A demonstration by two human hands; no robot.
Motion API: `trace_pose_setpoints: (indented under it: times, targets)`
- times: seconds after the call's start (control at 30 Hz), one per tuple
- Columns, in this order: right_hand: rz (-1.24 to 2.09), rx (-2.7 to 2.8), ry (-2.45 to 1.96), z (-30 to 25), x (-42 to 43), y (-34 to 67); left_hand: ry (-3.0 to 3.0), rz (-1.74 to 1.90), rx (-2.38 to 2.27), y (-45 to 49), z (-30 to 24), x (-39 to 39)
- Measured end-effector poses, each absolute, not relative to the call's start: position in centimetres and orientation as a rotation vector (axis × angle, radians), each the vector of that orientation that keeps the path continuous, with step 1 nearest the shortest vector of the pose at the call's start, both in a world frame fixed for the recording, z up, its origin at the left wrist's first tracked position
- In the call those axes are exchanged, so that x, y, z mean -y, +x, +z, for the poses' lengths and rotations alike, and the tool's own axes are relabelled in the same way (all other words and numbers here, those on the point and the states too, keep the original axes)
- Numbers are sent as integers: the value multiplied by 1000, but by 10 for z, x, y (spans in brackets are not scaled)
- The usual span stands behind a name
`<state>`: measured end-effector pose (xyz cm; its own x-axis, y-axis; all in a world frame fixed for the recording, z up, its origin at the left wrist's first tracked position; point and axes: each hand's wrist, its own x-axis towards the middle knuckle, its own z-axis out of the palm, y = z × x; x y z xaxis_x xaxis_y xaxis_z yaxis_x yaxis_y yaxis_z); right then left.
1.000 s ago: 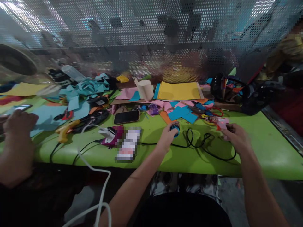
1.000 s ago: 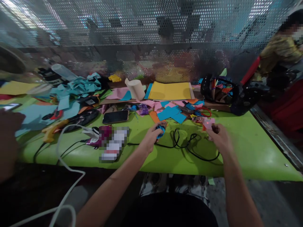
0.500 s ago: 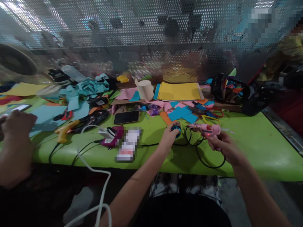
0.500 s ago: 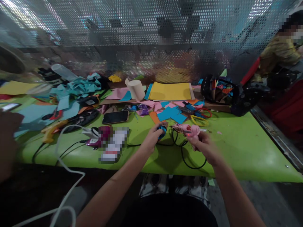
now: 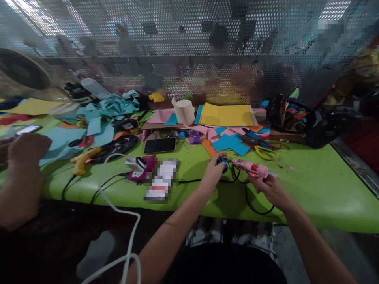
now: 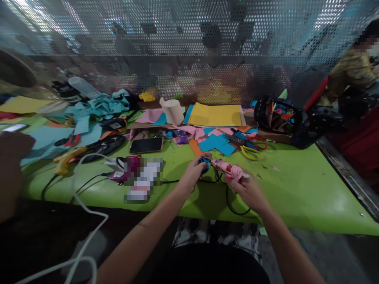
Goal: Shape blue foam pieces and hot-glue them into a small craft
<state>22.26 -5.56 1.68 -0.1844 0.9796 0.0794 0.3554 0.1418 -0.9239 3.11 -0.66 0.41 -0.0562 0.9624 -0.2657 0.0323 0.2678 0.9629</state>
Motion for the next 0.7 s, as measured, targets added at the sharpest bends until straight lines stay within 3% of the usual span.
trace_pose_setpoints:
  times: [0.7]
  targets:
    - [990,1702,-1331,6,50,217,1009,1071,-1334,32,2,7]
